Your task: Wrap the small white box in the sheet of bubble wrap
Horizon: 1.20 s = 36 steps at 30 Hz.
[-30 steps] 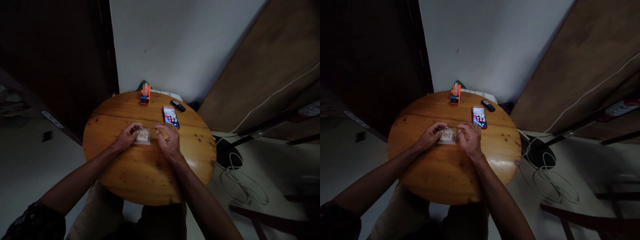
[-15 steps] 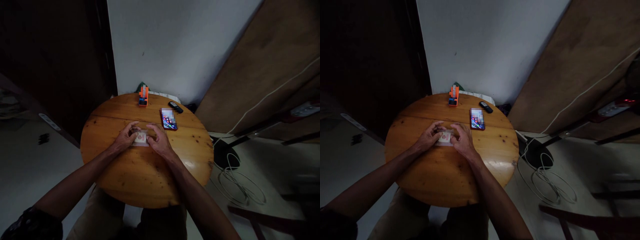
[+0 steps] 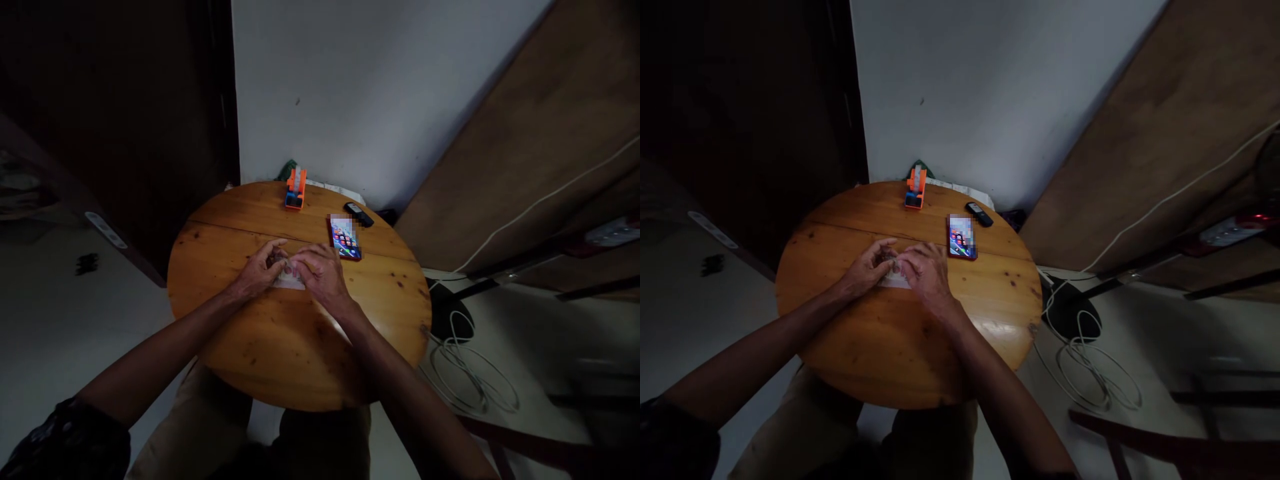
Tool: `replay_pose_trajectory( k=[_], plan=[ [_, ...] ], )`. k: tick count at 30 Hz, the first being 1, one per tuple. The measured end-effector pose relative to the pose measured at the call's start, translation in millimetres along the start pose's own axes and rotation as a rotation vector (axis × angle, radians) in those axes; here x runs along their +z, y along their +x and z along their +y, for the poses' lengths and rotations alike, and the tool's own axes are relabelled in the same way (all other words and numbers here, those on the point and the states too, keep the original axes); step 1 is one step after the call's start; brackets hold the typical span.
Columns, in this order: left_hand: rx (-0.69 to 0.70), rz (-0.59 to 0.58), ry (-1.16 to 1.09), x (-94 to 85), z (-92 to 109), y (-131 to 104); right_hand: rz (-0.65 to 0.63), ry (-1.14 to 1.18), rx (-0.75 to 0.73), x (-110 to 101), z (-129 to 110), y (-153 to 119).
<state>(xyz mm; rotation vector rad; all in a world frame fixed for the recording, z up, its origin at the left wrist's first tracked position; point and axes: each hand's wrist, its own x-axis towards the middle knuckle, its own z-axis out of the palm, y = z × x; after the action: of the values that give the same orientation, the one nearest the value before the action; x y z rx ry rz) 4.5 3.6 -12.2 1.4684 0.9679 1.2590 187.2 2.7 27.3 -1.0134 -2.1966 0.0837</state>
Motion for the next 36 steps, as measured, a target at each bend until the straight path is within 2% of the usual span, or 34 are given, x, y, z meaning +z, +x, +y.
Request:
replay_pose_trajectory(
  k=[11, 17, 25, 31, 36],
  plan=[
    [0.009, 0.029, 0.076, -1.7, -0.3, 0.0, -0.044, -0.086, -0.114, -2.1, -12.1, -19.8],
    [0.003, 0.026, 0.105, -2.9, 3.2, -1.4, -0.102, -0.224, -0.169, -3.5, -24.3, -24.4],
    [-0.029, 0.055, 0.022, -7.0, 4.0, -4.3, -0.031, -0.278, -0.201, 0.9, -25.6, -25.9],
    [-0.040, 0.126, -0.031, -10.9, 0.6, -2.7, -0.019, -0.153, -0.164, -2.9, -20.4, -23.6],
    [-0.026, 0.146, -0.034, -10.6, -4.3, -0.1, 0.074, 0.025, -0.080, -6.4, -15.6, -22.8]
  ],
)
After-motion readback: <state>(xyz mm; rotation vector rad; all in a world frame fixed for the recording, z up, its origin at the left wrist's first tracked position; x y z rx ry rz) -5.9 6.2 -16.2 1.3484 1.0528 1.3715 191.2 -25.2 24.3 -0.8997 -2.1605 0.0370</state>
